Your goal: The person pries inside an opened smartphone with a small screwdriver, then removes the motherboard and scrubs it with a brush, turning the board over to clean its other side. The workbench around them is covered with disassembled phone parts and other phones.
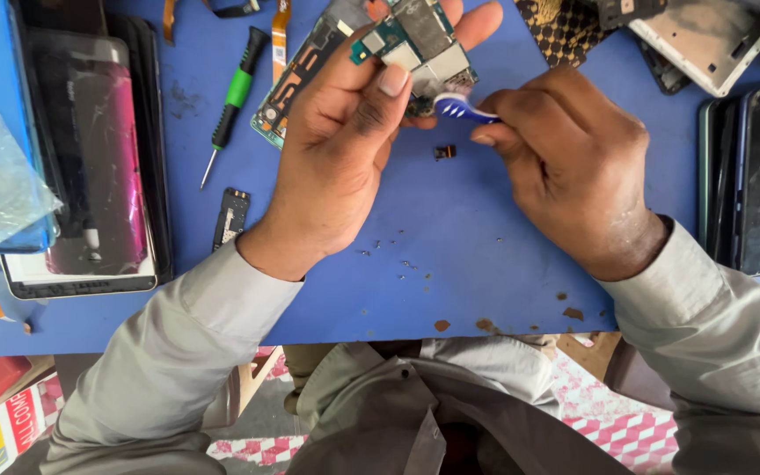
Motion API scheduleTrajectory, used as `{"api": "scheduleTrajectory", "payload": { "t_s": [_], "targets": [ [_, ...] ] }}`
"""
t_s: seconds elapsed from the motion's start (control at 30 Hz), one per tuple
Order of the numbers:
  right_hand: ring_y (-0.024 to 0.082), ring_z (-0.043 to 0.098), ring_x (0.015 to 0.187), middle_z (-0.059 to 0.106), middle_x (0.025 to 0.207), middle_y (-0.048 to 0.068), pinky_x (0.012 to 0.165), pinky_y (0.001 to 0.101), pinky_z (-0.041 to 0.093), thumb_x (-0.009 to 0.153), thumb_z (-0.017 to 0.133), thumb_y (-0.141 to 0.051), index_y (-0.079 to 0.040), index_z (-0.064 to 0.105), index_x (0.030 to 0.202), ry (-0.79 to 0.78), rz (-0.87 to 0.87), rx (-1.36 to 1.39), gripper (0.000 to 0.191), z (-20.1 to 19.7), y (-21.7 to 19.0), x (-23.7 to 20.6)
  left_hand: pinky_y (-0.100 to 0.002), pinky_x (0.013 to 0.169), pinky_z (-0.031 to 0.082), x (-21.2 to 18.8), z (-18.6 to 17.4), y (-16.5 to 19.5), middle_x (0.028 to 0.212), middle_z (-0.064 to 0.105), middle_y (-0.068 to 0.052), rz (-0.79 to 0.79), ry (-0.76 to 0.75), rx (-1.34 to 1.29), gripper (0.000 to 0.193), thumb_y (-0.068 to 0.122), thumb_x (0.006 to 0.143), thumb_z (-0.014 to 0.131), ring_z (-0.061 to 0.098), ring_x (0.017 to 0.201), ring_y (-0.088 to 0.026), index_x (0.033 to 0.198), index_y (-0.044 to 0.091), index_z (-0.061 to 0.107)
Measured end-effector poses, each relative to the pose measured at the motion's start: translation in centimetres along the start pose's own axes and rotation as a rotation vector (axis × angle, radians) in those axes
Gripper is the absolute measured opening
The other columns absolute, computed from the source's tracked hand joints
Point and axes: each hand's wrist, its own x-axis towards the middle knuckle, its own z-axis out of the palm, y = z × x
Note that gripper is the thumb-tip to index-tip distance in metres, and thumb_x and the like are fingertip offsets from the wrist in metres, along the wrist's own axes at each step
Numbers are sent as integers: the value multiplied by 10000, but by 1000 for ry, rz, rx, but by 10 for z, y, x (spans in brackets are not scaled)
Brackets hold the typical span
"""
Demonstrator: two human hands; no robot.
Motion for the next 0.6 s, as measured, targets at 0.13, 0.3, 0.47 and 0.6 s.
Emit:
{"api": "scheduleTrajectory", "payload": {
  "t_s": [0.13,0.3,0.47,0.6],
  "targets": [
    [234,693,902,656,1081,106,756,315,542,1095,766,-67,-10,688,1175,-8,19,-46,125,0,2,0,-286,1055,507,0,-1,-3,1449,583,-87,2,44,38,303,203,1232,566,590,1252,-108,1483,35,549],
    [253,672,834,652,1023,137,707,336,527,1054,803,-59,4,697,1168,-1,-17,-36,168,0,-1,2,-304,1137,487,2,-3,-6,1411,624,-85,8,65,9,281,124,1217,622,590,1280,-131,1472,24,556],
    [240,647,767,682,1030,147,672,332,507,1076,797,-51,15,712,1205,4,35,-39,168,-1,-2,3,-341,1077,550,3,-4,-6,1342,684,-73,2,92,-71,267,137,1189,644,640,1216,-155,1421,54,541],
    [275,614,724,631,898,156,656,383,484,995,873,-58,16,738,1165,-39,-20,-103,229,1,-2,1,-337,1071,544,1,-5,-6,1274,653,-41,8,102,-96,203,165,1201,643,630,1191,-136,1341,57,543]
  ]
}}
